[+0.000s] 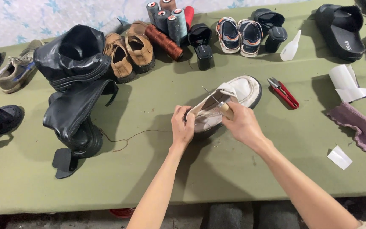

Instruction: The person is repairing a white slip-on shoe by hand-sewing the sole to the upper. They use a needle and thread to stitch along the edge of the shoe, pulling the thread tight after each stitch. The person also uses a small tool to help push the needle through the thick sole material.

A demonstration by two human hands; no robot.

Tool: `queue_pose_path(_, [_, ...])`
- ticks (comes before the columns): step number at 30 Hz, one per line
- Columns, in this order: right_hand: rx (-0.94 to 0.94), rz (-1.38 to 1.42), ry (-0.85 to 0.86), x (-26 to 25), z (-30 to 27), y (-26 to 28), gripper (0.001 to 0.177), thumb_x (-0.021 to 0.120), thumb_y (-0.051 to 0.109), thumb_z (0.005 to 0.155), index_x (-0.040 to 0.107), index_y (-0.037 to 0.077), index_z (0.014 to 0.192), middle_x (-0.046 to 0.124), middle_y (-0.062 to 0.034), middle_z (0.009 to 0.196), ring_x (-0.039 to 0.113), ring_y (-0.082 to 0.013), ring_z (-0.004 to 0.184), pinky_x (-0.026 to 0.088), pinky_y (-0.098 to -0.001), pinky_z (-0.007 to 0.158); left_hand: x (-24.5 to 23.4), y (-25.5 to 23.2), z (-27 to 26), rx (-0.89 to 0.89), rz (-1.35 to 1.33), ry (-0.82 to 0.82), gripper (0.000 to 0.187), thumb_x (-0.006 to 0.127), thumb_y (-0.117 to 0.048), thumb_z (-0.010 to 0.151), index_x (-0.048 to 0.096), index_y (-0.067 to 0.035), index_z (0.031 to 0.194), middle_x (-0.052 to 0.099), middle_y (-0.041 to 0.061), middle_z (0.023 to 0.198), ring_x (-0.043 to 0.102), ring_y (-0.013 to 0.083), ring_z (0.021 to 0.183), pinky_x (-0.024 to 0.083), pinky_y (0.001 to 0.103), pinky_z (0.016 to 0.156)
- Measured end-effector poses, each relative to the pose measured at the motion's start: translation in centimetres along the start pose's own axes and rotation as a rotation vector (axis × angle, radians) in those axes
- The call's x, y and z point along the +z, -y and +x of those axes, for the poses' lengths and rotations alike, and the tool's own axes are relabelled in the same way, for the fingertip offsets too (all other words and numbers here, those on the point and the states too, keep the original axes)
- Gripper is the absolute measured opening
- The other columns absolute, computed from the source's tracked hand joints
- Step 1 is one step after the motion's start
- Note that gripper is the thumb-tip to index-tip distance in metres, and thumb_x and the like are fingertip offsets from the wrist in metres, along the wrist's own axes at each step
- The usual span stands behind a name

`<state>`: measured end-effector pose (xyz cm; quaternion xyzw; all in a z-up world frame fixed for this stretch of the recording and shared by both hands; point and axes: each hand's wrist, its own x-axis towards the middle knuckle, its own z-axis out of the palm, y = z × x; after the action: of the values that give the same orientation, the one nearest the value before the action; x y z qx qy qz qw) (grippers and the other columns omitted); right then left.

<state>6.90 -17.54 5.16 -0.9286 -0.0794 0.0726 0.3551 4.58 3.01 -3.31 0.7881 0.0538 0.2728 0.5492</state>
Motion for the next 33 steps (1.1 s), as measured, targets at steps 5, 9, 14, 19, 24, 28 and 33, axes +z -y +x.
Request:
queue_pose_path(5, [-0.07,-0.151,0.077,-7.2,-5.7,7.1,0.046,0.056,0.02,0.093,0.057,0.014,0.139,0.064,-0.0191,0.114,0.067,-0.0452,0.108,0.054,-0.0583,0.091,-0.7,-1.9,0.0,-0.062,-0.049,0.024,0.029,0.054,-0.03,0.083,0.07,-0.01,0.096,0.057,0.012,0.089,0.062,0.0244,0.087,0.053,0.038,0.082])
queue_pose_path(9, [-0.107,-0.233,0.17,-9.9,-7.6,8.9,0.046,0.048,0.017,0.094,0.06,0.013,0.139,0.069,-0.0191,0.105,0.072,-0.0444,0.098,0.056,-0.057,0.084,-0.6,-1.9,-0.1,-0.079,-0.042,0.025,0.029,0.053,-0.026,0.082,0.071,-0.01,0.098,0.058,0.012,0.092,0.064,0.0266,0.092,0.053,0.039,0.087])
queue_pose_path(14, [-0.182,-0.465,0.154,-8.3,-6.4,7.8,0.025,0.05,0.027,0.094,0.065,0.012,0.108,0.068,-0.0124,0.078,0.072,-0.0367,0.077,0.058,-0.0527,0.073,-0.4,-1.9,-0.2,-0.074,-0.03,0.022,0.029,0.053,-0.025,0.082,0.071,-0.008,0.097,0.057,0.013,0.092,0.064,0.0287,0.092,0.053,0.041,0.087])
queue_pose_path(19, [-0.235,-0.592,0.131,-6.2,-4.1,5.9,0.021,0.054,0.03,0.093,0.059,0.013,0.082,0.061,-0.0067,0.063,0.069,-0.033,0.066,0.057,-0.0481,0.067,-0.5,-2.0,-0.2,-0.077,-0.044,0.03,0.03,0.053,-0.026,0.082,0.071,-0.008,0.098,0.057,0.013,0.092,0.064,0.0291,0.092,0.052,0.042,0.087])
queue_pose_path(24, [-0.202,-0.603,0.12,-7.4,-3.3,6.5,0.02,0.052,0.03,0.096,0.064,0.014,0.097,0.058,-0.0067,0.06,0.071,-0.032,0.064,0.056,-0.0527,0.067,-0.4,-1.6,-0.1,-0.078,-0.048,0.035,0.03,0.053,-0.026,0.079,0.07,-0.008,0.096,0.055,0.012,0.089,0.063,0.0277,0.089,0.052,0.04,0.086])
queue_pose_path(28, [-0.185,-0.616,0.118,-7.7,-3.7,7.3,0.024,0.053,0.03,0.097,0.061,0.015,0.08,0.059,-0.0046,0.057,0.07,-0.0277,0.061,0.058,-0.0472,0.067,-0.4,-1.5,-0.1,-0.077,-0.05,0.032,0.029,0.053,-0.027,0.08,0.07,-0.008,0.095,0.055,0.012,0.089,0.063,0.0272,0.089,0.052,0.04,0.085])
queue_pose_path(33, [-0.229,-0.582,0.183,-7.0,-3.5,6.8,0.026,0.055,0.03,0.095,0.058,0.013,0.075,0.059,-0.008,0.058,0.07,-0.0304,0.064,0.058,-0.0471,0.071,-0.5,-2.1,-0.2,-0.075,-0.059,0.034,0.031,0.052,-0.026,0.08,0.071,-0.007,0.096,0.056,0.014,0.089,0.063,0.0282,0.089,0.052,0.041,0.084])
